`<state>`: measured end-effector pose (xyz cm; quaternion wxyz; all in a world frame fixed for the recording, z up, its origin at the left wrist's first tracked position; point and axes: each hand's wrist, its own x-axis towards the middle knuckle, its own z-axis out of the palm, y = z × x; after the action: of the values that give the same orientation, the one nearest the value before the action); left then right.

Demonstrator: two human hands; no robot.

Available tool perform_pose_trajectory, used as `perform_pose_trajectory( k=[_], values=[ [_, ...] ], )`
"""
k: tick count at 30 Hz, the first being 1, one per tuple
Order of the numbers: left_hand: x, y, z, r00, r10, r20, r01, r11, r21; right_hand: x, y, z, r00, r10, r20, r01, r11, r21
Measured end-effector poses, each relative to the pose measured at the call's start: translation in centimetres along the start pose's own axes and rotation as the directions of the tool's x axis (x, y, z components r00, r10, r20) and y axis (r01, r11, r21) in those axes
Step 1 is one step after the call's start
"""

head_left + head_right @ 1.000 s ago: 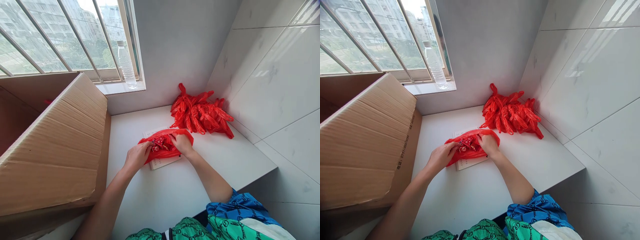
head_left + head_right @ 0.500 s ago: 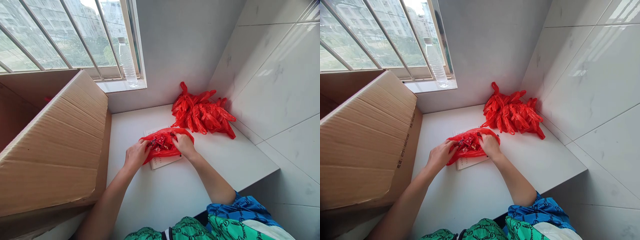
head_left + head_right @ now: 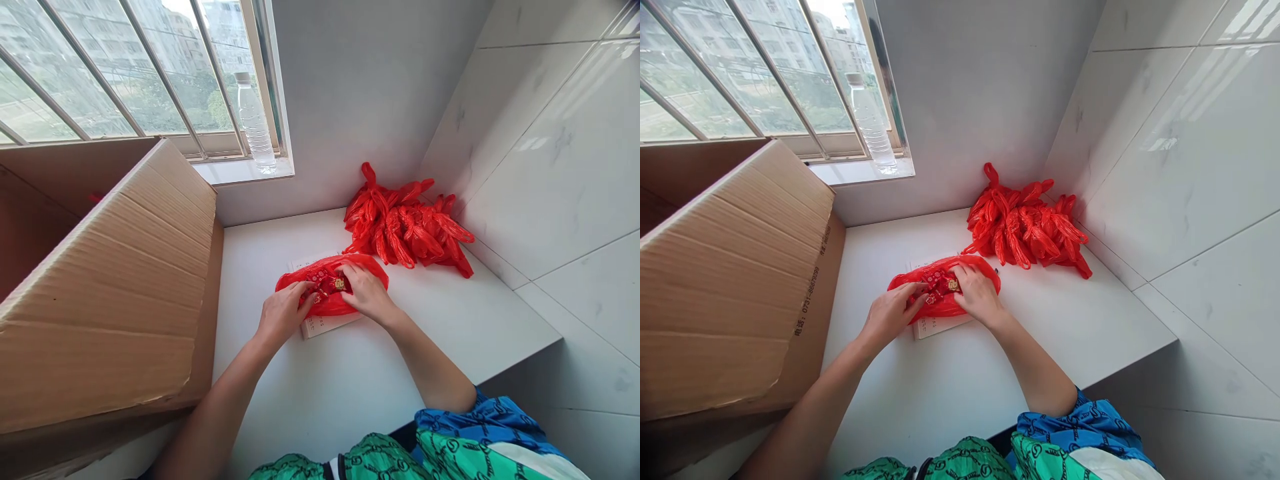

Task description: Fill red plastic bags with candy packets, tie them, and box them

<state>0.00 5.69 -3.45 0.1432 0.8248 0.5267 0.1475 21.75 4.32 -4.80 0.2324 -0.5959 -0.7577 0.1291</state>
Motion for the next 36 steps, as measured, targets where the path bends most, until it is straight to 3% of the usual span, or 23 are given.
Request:
perform_pose_trajectory(
  k=[3, 7, 11, 15, 18, 21, 26, 28, 31, 34, 36],
  values=[
    [-0.1, 0.5, -0.2, 0.999, -0.031, 0.016, 0.034, 0.978, -0.205, -0.4, -0.5, -1.1, 0.999, -0.048, -0.024, 0.052, 0.971, 0.233],
    [-0.2, 1.1, -0.5, 0.998, -0.015, 0.054, 0.039, 0.882, -0.470, -0.7, -1.5, -1.7, 0.993, -0.119, -0.018, 0.114, 0.882, 0.457],
    [-0.1, 1.0, -0.6, 0.997, -0.013, 0.075, 0.056, 0.791, -0.609, -0.7, -1.9, -1.4, 0.989, -0.139, -0.045, 0.142, 0.845, 0.515],
    [0.1, 0.9, -0.3, 0.995, -0.027, 0.098, 0.081, 0.794, -0.603, -0.7, -1.7, -1.3, 0.989, -0.143, -0.044, 0.146, 0.856, 0.497],
    [0.2, 0.8, -0.8, 0.996, -0.051, 0.072, 0.079, 0.880, -0.468, -0.6, -1.3, -1.4, 0.990, -0.138, -0.036, 0.140, 0.893, 0.428],
    [0.0, 0.4, -2.4, 0.990, -0.138, -0.032, 0.125, 0.956, -0.264, -0.7, -0.4, -2.0, 0.995, -0.081, -0.063, 0.095, 0.962, 0.257],
    [-1.8, -1.9, -5.0, 0.942, -0.255, -0.217, 0.241, 0.966, -0.092, -1.2, 1.1, -3.3, 0.988, 0.108, -0.113, -0.114, 0.992, -0.053],
    [-3.0, -2.9, -4.9, 0.933, -0.310, -0.184, 0.305, 0.951, -0.055, -1.4, 1.4, -3.2, 0.975, 0.179, -0.135, -0.199, 0.967, -0.159],
    [-4.8, -3.9, -3.6, 0.934, -0.356, -0.036, 0.355, 0.934, -0.029, -1.4, 1.3, -2.4, 0.960, 0.258, -0.108, -0.277, 0.928, -0.249],
    [-5.8, -4.0, -2.4, 0.953, -0.291, 0.082, 0.297, 0.953, -0.065, -1.3, 1.0, -1.5, 0.951, 0.309, -0.004, -0.295, 0.904, -0.310],
    [-6.0, -3.8, -2.3, 0.964, -0.250, 0.086, 0.260, 0.956, -0.137, -1.4, 0.7, -1.6, 0.955, 0.293, 0.043, -0.265, 0.909, -0.322]
  ],
)
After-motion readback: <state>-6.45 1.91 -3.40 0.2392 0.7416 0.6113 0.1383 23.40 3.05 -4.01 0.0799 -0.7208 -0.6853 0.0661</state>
